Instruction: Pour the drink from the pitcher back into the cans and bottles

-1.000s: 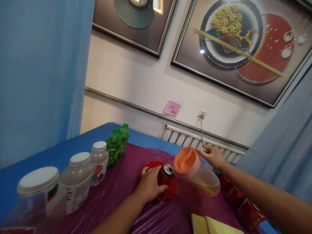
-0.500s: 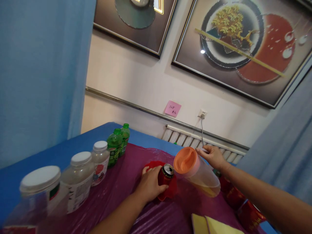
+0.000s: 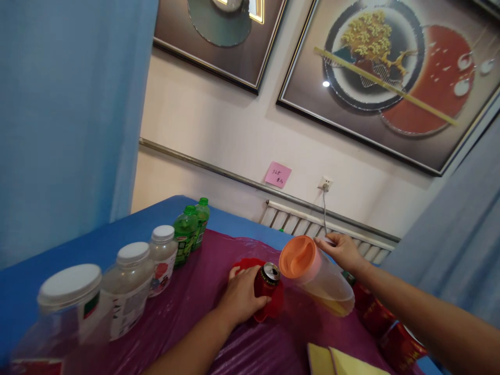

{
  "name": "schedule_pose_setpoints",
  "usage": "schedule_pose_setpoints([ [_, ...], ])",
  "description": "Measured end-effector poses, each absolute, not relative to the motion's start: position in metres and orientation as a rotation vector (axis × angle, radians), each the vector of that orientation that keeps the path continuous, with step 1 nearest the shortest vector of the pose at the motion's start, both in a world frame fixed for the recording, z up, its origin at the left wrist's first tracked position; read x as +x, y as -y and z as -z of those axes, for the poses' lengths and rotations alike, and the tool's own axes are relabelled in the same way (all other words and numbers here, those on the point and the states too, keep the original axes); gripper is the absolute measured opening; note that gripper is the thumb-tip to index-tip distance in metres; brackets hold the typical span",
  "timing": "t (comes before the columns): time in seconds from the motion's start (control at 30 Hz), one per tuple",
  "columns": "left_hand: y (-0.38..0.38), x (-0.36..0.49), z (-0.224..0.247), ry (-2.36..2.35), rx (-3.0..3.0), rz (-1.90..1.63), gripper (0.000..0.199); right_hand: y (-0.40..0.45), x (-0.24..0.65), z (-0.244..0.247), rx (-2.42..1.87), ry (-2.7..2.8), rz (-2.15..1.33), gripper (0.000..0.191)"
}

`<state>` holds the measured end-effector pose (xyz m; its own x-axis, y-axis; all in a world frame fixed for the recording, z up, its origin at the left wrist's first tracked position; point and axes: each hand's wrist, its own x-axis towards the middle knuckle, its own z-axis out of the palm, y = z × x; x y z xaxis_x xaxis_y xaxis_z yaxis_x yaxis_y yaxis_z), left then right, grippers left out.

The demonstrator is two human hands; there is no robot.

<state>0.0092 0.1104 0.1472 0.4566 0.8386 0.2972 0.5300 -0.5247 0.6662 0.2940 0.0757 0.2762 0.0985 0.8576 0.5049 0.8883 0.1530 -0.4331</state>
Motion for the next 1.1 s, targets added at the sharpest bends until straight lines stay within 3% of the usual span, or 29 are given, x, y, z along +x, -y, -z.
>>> schedule_pose_setpoints([
  [1.1, -0.1107, 0.009, -0.1467, -1.128, 2.219, -0.838, 0.066, -0.0723, 0.2917, -0.2775, -1.698, 1.726, 0.049, 0.054],
])
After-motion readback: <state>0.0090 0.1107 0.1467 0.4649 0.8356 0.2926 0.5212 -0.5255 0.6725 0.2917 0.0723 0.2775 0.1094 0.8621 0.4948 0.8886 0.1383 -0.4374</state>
